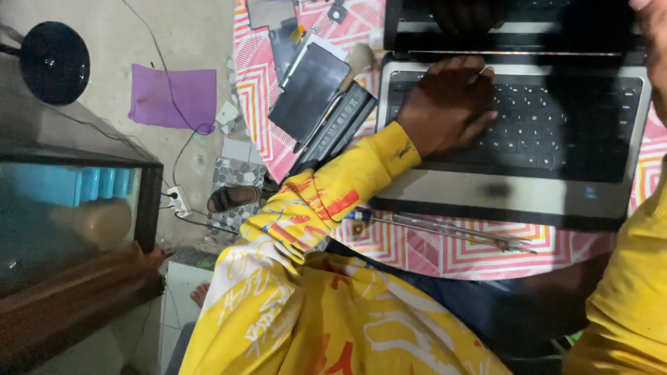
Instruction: The person tests a laptop by typing on the keyboard, then closes it and flips it over. They remove the back cover and a hard drive, placing them on the table, and then reinsert the hard drive into the laptop.
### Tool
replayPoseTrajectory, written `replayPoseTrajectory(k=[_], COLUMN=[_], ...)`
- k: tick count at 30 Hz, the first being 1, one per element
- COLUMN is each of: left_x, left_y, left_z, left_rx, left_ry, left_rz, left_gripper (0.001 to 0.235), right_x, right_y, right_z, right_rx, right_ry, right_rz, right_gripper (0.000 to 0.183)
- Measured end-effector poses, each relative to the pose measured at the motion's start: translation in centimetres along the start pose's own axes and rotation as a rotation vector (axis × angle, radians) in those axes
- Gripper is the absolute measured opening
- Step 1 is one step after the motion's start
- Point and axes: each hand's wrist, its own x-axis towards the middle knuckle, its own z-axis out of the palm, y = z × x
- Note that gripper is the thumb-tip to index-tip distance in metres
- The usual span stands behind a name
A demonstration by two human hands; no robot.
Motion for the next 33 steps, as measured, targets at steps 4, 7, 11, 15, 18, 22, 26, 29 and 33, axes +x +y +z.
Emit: replayPoseTrajectory(k=[4, 7, 11, 15, 18, 22, 26, 29, 33], left_x=[-1.7, -2.4, -6.3, -9.3, -11.8, -12.1, -11.7, -11.9, -11.5], left_y=[1.3, 2.2, 3.6, 4.7, 5.8, 5.5, 4.6, 4.4, 4.3], left_z=[-0.6, -4.4, -11.4, -17.6, -20.7, -21.4, -19.4, -18.0, -17.3], left_rx=[-0.275, -0.344, -0.448, -0.546, -0.587, -0.464, -0.439, -0.43, -0.51], left_ry=[-0.118, -0.139, -0.171, -0.205, -0.259, -0.125, -0.011, -0.034, -0.135], left_rz=[-0.176, -0.153, -0.134, -0.117, -0.151, -0.2, -0.279, -0.393, -0.545], left_gripper=[0.052, 0.043, 0.028, 0.026, 0.033, 0.027, 0.008, 0.014, 0.049], right_x=[-2.2, -4.0, -6.0, -8.2, -10.2, -11.4, -11.6, -11.4, -11.3], right_y=[-17.9, -22.3, -23.6, -22.1, -22.9, -21.9, -21.1, -21.2, -21.4], right_z=[1.1, 1.4, 2.8, 5.9, 7.1, 7.8, 8.0, 7.1, 5.7], right_rx=[0.15, -0.085, -0.568, -0.724, -0.612, -0.562, -0.511, -0.402, -0.253], right_ry=[0.125, 0.302, 0.355, 0.491, 0.364, 0.275, 0.168, 0.135, 0.206], right_rz=[0.674, 0.059, -0.043, -0.009, 0.165, 0.191, 0.246, 0.258, 0.282], right_gripper=[0.034, 0.02, 0.028, 0.028, 0.033, 0.035, 0.047, 0.049, 0.039])
